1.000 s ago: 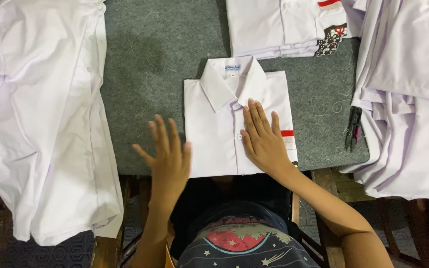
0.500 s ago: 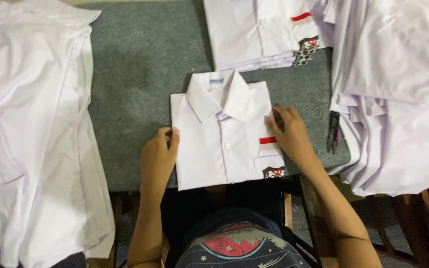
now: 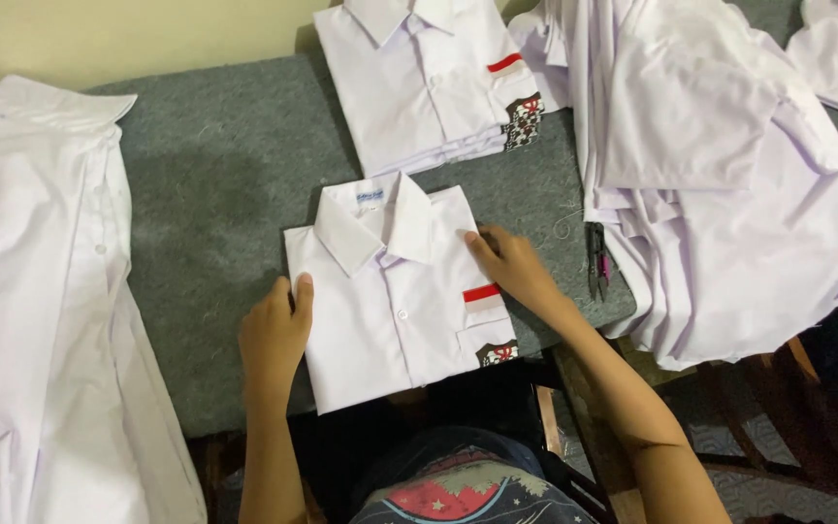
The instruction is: Folding a white shirt and then using scissors to trim loose threads from another white shirt at a workbench.
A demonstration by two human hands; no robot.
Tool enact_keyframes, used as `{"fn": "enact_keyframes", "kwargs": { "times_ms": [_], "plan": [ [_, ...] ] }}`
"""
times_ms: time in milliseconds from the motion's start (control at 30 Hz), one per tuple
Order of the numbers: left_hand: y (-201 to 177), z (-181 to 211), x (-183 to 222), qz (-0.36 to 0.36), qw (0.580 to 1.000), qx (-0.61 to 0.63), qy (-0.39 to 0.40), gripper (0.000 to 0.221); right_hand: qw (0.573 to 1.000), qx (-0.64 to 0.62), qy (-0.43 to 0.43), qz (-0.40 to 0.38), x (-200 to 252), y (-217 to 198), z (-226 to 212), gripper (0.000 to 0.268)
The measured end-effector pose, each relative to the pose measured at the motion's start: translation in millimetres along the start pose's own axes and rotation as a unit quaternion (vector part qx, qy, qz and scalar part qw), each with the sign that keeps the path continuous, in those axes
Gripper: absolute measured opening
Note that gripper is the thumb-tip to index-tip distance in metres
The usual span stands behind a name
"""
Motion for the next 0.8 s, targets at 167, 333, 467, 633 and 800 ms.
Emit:
{"fn": "enact_keyframes", "kwargs": {
  "times_ms": [167,333,467,633,800],
  "plan": [
    [-4,1,-7,-0.052,0.989,0.133,-0.040,0.070,0.998,-0.050,0.037,-0.021,-6,9,7,0.066],
    [-3,4,-18,-0.093,0.970,0.220,-0.054,0.073,0.996,-0.078,0.027,-0.022,-7,10,7,0.055],
    [27,-20,-34,-0.078,0.971,0.224,-0.031,0.064,0.995,-0.102,0.016,-0.004,2,8,4,0.050],
    [57,-51,-45,-0.026,0.955,0.297,0.003,0.049,0.991,-0.130,-0.025,0.019,8,12,0,0.041],
    [32,-36,-40,0.020,0.938,0.341,0.057,0.045,0.984,-0.162,-0.051,0.050,13,-2,-31,0.043]
  ]
}}
Point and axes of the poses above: each hand's wrist, its own x-axis away from the middle knuckle, its own y-axis out of the palm, z = x × y, the point moved 6 cm from there along -x, towards the middle knuckle, and after that the axes turned 5 degrees about -x, right-handed, at the moved point
